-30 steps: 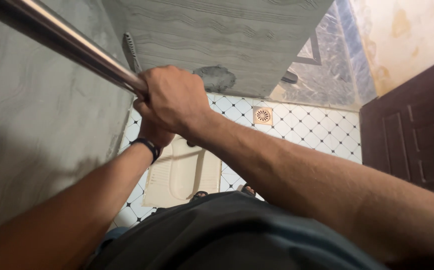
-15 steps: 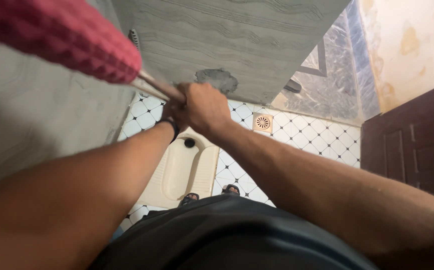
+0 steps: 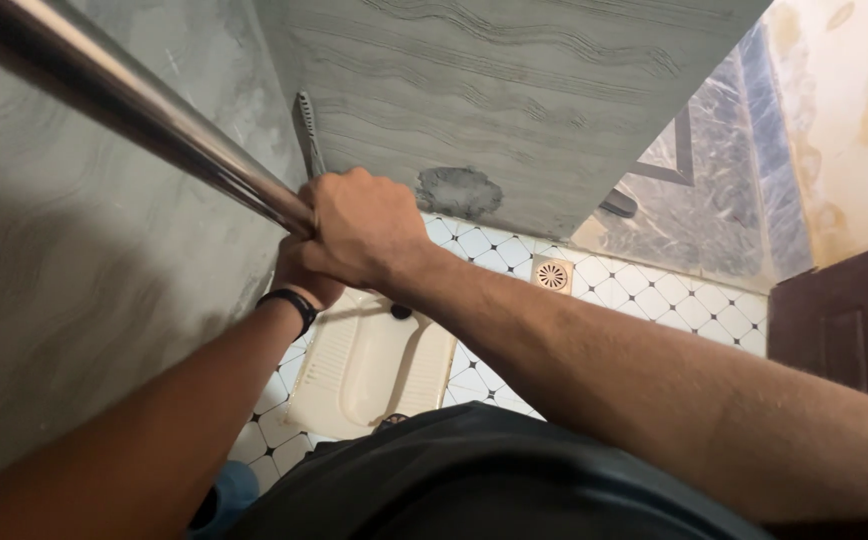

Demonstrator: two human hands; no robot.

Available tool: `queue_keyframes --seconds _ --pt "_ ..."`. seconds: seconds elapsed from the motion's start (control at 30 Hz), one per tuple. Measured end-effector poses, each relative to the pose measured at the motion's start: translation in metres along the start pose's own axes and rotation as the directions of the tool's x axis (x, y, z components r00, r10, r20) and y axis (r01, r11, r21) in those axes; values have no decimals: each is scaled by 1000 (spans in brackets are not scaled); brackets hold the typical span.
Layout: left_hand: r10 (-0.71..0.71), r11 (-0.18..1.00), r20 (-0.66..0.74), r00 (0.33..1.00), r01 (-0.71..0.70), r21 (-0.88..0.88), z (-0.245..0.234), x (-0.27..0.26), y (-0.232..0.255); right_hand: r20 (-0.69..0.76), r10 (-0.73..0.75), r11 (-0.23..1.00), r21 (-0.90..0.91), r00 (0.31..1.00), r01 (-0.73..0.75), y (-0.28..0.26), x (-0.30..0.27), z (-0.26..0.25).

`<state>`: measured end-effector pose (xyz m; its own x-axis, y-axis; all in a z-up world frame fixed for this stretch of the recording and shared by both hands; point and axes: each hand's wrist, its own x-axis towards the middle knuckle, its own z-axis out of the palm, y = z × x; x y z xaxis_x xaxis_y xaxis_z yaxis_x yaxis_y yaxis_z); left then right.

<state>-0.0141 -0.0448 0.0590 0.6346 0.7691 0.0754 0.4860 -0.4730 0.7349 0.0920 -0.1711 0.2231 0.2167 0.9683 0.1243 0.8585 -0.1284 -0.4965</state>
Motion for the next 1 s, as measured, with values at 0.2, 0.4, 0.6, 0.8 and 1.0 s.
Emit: queue_keyframes --seconds 0.2,0.4,0.6,0.8,1.0 --pt "-9 1000 -81 997 10 6 -9 1 16 -30 -23 998 56 999 24 -1 5 -11" --pt "-205 977 -21 979 206 47 -42 2 53 -96 -14 991 134 995 27 -4 13 -13" --pt "44 961 -66 997 -24 276 -59 13 45 -16 -88 995 46 996 88 -15 42 -33" --pt "148 935 -88 985 -110 338 -40 46 16 -70 -206 972 104 976 212 -8 55 -26" --pt "280 786 -153 948 -318 -531 38 107 -67 -96 -180 968 162 979 193 14 64 -1"
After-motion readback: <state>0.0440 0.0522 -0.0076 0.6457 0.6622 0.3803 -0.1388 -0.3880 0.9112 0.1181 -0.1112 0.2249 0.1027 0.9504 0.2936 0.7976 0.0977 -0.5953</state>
